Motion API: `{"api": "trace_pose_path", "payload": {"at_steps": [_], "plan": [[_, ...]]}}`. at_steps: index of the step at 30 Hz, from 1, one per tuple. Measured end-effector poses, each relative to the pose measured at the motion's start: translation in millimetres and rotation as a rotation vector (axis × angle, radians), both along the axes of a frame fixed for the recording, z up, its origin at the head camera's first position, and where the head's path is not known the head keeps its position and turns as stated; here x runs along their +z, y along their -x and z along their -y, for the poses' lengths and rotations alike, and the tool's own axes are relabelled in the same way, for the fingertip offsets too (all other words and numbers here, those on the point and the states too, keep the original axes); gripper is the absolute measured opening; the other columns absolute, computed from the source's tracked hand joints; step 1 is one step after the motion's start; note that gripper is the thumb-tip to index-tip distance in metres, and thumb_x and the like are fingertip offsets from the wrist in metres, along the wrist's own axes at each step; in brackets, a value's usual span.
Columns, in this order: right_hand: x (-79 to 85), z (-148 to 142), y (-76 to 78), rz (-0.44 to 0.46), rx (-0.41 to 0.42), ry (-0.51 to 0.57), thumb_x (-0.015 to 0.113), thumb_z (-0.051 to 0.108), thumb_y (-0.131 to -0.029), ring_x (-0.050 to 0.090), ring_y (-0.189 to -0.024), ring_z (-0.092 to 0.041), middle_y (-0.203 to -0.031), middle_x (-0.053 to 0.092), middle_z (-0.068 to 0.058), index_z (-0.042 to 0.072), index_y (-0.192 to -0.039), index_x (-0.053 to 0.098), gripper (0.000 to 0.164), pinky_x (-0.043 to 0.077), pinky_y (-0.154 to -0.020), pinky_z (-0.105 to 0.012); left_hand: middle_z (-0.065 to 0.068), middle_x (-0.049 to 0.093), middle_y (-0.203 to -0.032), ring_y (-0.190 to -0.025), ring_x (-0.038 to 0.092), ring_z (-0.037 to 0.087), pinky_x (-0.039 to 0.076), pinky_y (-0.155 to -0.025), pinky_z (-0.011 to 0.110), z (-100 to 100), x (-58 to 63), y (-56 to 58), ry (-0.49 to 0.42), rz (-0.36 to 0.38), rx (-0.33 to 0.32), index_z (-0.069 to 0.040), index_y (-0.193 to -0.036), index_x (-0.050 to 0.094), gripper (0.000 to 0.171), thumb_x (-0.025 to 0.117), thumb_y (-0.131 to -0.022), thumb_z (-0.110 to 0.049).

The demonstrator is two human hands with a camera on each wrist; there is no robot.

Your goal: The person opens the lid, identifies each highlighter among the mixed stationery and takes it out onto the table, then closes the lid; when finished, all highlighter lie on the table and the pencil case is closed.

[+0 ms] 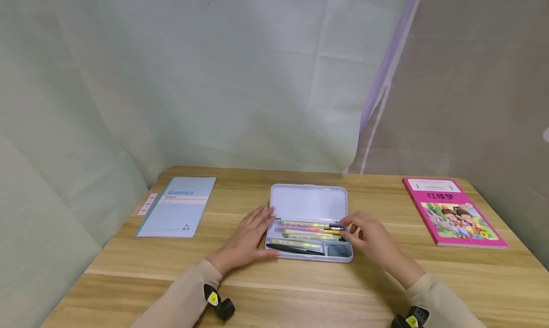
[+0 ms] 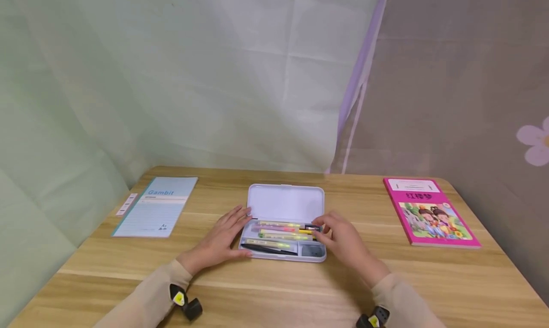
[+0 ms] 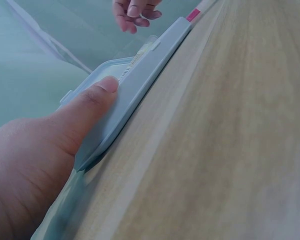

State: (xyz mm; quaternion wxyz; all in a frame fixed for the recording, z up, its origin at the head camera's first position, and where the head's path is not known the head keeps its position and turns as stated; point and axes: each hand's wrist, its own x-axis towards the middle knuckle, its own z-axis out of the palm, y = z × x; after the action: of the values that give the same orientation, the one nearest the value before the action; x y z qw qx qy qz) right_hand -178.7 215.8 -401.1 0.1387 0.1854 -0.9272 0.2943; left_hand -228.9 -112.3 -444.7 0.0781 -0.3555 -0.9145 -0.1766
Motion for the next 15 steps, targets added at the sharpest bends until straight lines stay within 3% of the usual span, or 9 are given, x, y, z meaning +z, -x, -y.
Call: {"api": "trace_pose_path", "payload": {"at_steps": [7, 15], "plan": [[-3.2, 2.6, -1.1, -0.018, 0.042, -0.015, 0.075, 0.008, -0.081, 0.049, -0.07, -0.004, -0.09, 0.064, -0.003, 0.007, -0.098, 0.07, 0.018, 0.045, -0.055, -0.018, 0.008, 0.03, -0.158, -0.147, 0.022, 0.033, 0.025, -0.118, 0.052, 0.5, -0.8, 0.6, 0.011, -0.013, 0.006, -0.006, -0.144, 0.043, 0.091, 0.069, -0.077, -0.061], [-3.0, 5.1, -1.3, 0.038, 0.053, -0.077, 0.075, 0.011, -0.081, 0.05, -0.07, -0.006, -0.088, 0.062, -0.002, 0.009, -0.098, 0.07, 0.017, 0.044, -0.057, -0.017, 0.007, 0.03, -0.158, -0.147, 0.022, 0.033, 0.024, -0.118, 0.052, -0.1, -1.3, 1.2, 0.023, -0.007, 0.014, -0.007, -0.144, 0.043, 0.09, 0.068, -0.077, -0.062]]}}
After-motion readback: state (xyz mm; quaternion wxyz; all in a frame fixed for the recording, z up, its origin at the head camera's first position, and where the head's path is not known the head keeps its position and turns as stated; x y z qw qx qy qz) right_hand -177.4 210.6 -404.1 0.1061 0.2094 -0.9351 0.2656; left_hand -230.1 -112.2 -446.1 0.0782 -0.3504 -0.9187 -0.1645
